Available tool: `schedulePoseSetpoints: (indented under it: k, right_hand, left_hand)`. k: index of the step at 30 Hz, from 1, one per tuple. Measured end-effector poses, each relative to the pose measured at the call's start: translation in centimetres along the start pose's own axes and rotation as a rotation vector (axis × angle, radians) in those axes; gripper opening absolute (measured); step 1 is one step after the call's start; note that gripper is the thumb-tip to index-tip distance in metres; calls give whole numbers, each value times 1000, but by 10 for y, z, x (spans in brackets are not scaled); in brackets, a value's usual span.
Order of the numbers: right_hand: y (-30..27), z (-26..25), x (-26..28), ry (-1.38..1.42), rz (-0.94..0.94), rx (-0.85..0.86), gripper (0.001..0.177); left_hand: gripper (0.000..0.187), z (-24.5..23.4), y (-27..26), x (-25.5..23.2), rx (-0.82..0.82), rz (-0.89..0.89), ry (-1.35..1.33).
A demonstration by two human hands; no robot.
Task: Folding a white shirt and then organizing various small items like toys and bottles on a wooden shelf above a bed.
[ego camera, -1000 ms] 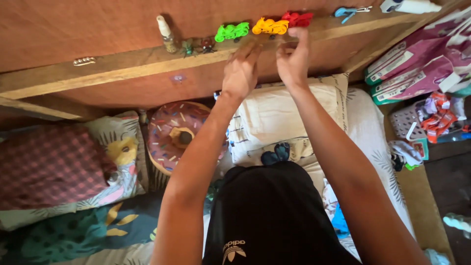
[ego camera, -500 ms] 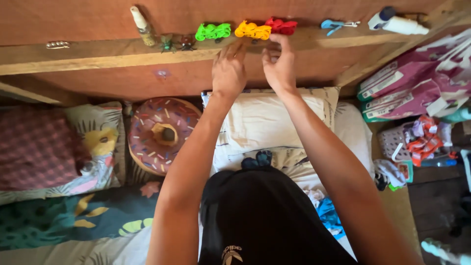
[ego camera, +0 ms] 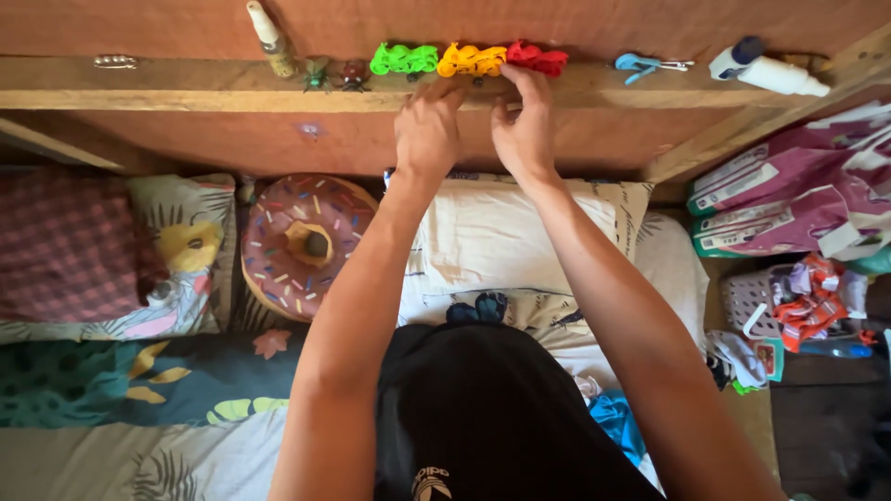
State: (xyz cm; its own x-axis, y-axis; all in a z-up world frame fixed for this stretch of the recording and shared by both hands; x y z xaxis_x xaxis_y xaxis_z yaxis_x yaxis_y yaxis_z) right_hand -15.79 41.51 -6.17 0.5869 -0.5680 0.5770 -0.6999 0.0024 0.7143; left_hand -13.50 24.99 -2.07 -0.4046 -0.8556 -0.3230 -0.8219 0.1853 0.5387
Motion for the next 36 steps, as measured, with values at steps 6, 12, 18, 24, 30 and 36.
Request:
schedulePoseSetpoints:
  k: [6,12,18,24,30,36]
  right_hand:
    - [0,2,0,177,174,92,49]
    - [2,-1,9,200,166,117,58]
    - [3,2,4,237,258,137,55]
    - [0,5,2,206,214,103,50]
    - [-5,-6,7,166,175,64,46]
    - [-10,-29,-15,138,263,-36,39]
  left_hand:
    - [55,2,0,-3,27,0,65]
    - [56,5,1,-5,23,-34,99]
    - [58,8,6,-5,2,-37,105]
    - [52,8,6,-3,17,-65,89]
    - [52,7,1,-6,-13,-23,105]
    - [50,12,-9,-17,-8,-7,47]
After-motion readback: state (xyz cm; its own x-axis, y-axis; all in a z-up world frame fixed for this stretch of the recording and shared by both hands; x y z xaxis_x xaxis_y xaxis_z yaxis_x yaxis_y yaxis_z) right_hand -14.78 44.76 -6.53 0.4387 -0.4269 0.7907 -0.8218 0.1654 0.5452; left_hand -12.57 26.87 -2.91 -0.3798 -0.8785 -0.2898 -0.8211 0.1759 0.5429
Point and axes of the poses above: each hand's wrist, its own y-axis towards the middle knuckle, its own z-axis out of the palm, x = y × z, the point moved 2 cm from there along y, towards the middle knuckle, and after that the axes turned 1 degree about x, right-handed, at the moved point
